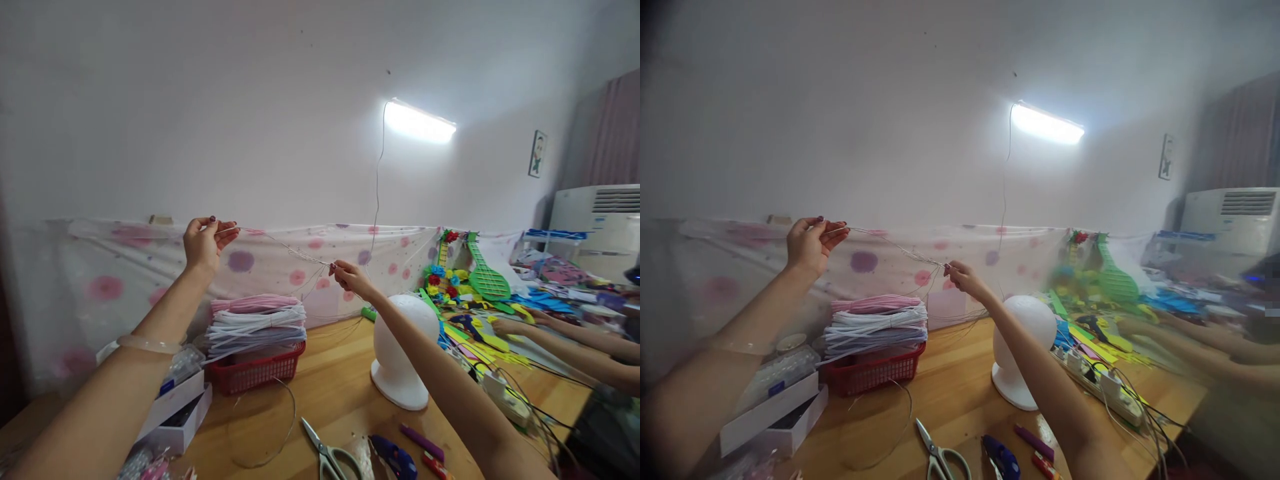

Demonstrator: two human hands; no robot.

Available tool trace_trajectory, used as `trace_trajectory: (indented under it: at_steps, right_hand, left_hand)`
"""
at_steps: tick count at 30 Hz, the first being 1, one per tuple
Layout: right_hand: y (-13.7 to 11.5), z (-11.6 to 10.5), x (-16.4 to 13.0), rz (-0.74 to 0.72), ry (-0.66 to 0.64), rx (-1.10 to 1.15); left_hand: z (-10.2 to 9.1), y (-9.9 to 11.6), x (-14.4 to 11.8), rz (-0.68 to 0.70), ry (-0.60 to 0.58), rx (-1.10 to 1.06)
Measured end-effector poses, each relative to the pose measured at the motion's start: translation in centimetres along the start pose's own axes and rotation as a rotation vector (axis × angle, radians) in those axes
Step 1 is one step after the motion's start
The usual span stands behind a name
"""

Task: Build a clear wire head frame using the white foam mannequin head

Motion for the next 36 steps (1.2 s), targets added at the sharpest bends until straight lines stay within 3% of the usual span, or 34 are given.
trace_trajectory:
  at_steps: [6, 12, 16, 19, 21, 26, 31, 36]
  right_hand:
    - [-0.9, -1.9, -0.4, -0.011, 0.153, -0.125]
    - [-3.4, -4.1, -2.0, -0.038, 0.282, -0.295]
    - [-5.3, -4.4, -3.0, -0.076, 0.331, -0.395]
    - [-7.0, -4.0, -3.6, -0.107, 0.377, -0.462]
    - [-8.2, -3.3, -4.0, -0.125, 0.403, -0.506]
    - [-11.5, -1.0, -4.9, -0.183, 0.406, -0.594]
    - [-12.8, 0.7, -5.4, -0.239, 0.31, -0.628]
    - [-13.5, 2.3, -5.8, -0.245, 0.217, -0.622]
  left_hand:
    - [0.0, 0.8, -0.5, 0.001, -0.044, 0.106]
    - [0.1, 2.6, -1.6, -0.094, -0.239, 0.302]
    - [-0.3, 2.9, -2.6, -0.318, -0.391, 0.425]
    - [-0.3, 1.4, -4.9, -0.546, -0.518, 0.599]
    - [0.4, 0.1, -6.9, -0.624, -0.614, 0.71]
    - [3.0, -2.9, -10.3, -0.596, -0.68, 0.744]
    - [4.3, -3.6, -10.7, -0.417, -0.684, 0.789]
    - [5.3, -5.0, -10.8, -0.368, -0.733, 0.896]
Point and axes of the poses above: each hand's wrist, its own x-axis towards the middle knuckle, its own z-axis out of the palm, y = z × x, the point moved 10 cm from there along x, towards the middle knuckle, and after that the axes turned 14 degrees about -x, right-handed, at the moved point
